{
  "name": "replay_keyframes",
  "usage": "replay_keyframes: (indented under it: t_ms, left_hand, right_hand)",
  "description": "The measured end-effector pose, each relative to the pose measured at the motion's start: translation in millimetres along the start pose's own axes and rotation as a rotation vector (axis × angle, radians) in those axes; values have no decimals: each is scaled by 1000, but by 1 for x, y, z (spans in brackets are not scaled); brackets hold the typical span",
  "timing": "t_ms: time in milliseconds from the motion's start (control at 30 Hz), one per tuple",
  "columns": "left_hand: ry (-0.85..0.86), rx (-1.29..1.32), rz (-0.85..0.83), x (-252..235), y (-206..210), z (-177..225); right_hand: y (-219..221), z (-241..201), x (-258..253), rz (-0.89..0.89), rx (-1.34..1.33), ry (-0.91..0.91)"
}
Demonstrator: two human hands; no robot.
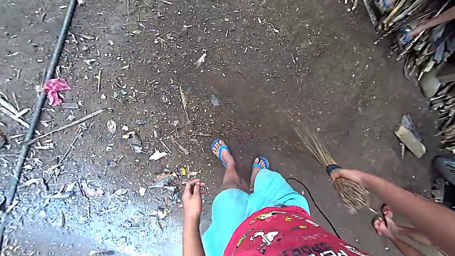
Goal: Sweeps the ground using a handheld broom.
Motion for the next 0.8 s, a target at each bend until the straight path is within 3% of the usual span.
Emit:
replay_keyframes:
  t_ms: [100,200,333,433,500,567,700,800]
  left_hand:
    - [-112,-11,-40,14,9,-47]
    - [-273,-9,6,47,-3,-94]
    - [-412,82,165,85,-26,-143]
    - [-465,198,289,99,-30,-141]
    - [-416,216,298,94,-29,-129]
    - [-340,201,243,81,-21,-114]
    - [-214,182,122,48,-2,-82]
    - [-138,229,92,23,3,-68]
  right_hand:
    - [42,-49,-28,9,-205,11]
    - [134,-128,-34,-102,-176,-182]
    - [314,-223,50,-409,248,-452]
    - [382,-266,104,-613,232,-537]
    - [375,-275,127,-690,220,-618]
    - [333,-268,118,-685,259,-682]
    - [174,-182,46,-503,283,-553]
    - [52,-92,36,-327,254,-378]
Point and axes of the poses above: each hand's wrist, its own x-axis away from the middle knuckle, its own y-axis out of the palm, z = x × y, the point moved 8 cm from there along -x, towards the middle knuckle, and after that the axes turned 3 degrees about -x, right-handed, at the moved point
